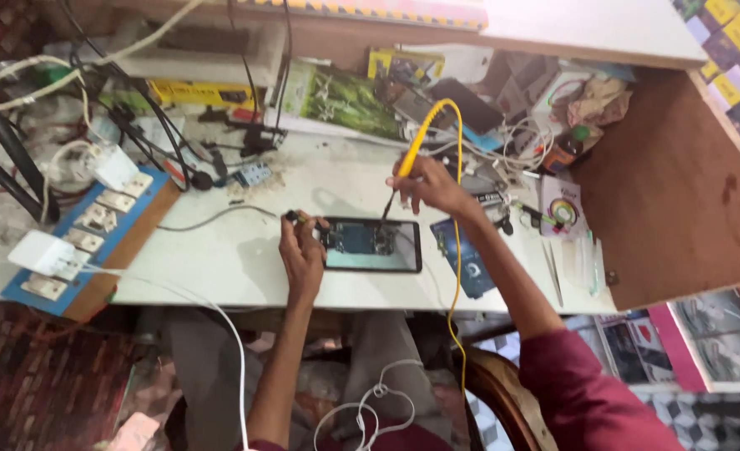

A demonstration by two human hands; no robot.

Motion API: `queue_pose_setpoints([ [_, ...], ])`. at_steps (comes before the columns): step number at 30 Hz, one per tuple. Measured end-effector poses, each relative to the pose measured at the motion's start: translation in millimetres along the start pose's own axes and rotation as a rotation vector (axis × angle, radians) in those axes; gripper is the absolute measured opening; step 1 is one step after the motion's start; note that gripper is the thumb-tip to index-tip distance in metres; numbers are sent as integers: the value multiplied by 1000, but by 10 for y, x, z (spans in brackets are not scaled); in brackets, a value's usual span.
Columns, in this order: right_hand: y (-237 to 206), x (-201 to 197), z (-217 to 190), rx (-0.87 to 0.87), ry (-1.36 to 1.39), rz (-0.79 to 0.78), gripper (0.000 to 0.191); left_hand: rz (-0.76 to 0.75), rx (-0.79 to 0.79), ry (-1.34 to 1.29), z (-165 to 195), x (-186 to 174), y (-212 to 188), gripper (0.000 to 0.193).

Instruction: The person uses a hot air gun and a small probe to work on the exposed circuit board of a disassembled tablet. They repeatedly direct hot air at specific components while holding the device steady, occasionally adjusting the probe position on the board.

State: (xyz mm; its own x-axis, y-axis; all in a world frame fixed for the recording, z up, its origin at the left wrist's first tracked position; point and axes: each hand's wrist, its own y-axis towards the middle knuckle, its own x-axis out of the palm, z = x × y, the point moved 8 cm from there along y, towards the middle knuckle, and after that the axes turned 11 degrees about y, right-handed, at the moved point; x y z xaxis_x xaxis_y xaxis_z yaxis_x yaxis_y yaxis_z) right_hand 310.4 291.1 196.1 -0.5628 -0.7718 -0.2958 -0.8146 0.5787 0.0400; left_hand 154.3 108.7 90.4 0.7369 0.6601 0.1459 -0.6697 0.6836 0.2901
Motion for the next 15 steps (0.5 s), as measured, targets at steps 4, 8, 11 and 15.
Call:
queue_pose_setpoints([
  [4, -59, -51, 22, 41, -48, 240, 33, -15, 8, 19, 63, 11, 15, 9],
  [8, -36, -22, 39, 90, -222, 345, 36, -6, -9, 17, 97, 1, 39, 8],
  [11, 23, -1, 85, 89, -211, 292, 37, -13, -13, 22, 99, 5, 46, 9],
  [15, 46, 13, 144, 66, 59, 119, 34, -8, -13, 0, 96, -7, 46, 9],
])
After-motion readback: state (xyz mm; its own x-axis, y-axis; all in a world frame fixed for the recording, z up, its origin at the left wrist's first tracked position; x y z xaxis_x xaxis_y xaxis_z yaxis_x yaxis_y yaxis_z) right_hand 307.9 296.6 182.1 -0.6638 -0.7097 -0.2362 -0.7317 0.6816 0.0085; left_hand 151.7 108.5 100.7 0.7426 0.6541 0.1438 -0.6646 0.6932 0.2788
